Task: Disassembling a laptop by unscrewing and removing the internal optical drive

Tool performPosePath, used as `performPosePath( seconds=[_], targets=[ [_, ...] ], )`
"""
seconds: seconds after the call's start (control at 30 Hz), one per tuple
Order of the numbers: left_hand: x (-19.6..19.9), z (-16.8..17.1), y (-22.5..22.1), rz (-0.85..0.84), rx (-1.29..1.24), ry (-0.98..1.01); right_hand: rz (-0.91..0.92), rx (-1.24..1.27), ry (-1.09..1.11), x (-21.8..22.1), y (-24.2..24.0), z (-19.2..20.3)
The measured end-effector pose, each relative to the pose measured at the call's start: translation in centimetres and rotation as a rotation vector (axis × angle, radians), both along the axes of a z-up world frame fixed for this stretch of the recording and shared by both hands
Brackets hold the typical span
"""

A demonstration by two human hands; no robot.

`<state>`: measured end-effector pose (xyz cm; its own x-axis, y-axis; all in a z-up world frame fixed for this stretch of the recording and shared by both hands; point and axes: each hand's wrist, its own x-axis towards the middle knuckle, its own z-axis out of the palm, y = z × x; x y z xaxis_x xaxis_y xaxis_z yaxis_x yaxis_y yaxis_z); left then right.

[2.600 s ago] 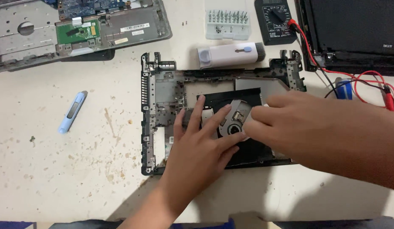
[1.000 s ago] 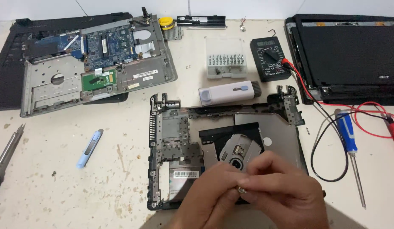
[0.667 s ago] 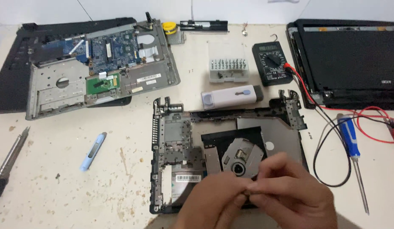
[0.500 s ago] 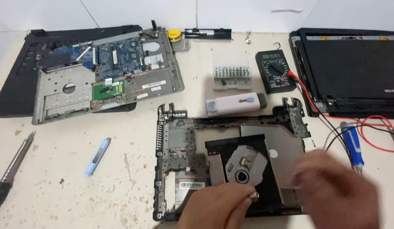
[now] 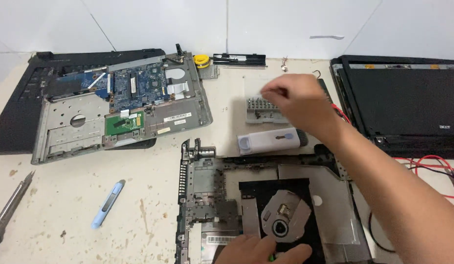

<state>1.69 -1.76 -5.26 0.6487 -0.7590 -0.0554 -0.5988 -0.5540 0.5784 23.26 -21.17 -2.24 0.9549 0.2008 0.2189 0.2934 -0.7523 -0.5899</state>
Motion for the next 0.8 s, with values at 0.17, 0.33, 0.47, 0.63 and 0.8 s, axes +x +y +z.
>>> performPosePath(
  seconds=[0.17, 0.33, 0.47, 0.63, 0.8],
  targets=[
    [-1.1, -2.2, -1.1, 0.213, -0.027, -0.327, -0.058, -0.179, 0.181, 2.6, 2.2, -0.7],
    [-1.8, -4.1, -1.9, 0.263, -0.097, -0.360, 0.015, -0.285, 0.070, 4.6, 1.2, -4.1],
    [-1.6, -3.3, -1.4, 0.388, -0.111, -0.364, 0.009, -0.229, 0.046, 4.2, 1.3, -3.5],
    [-1.4, -2.4, -1.0, 0.232, -0.099, -0.347, -0.054, -0.193, 0.173, 4.1, 1.0, -3.4],
    [-1.3, -3.5, -1.0, 0.248, -0.180, -0.433, 0.145, -0.247, -0.157, 6.2, -0.8, -7.4]
  ],
)
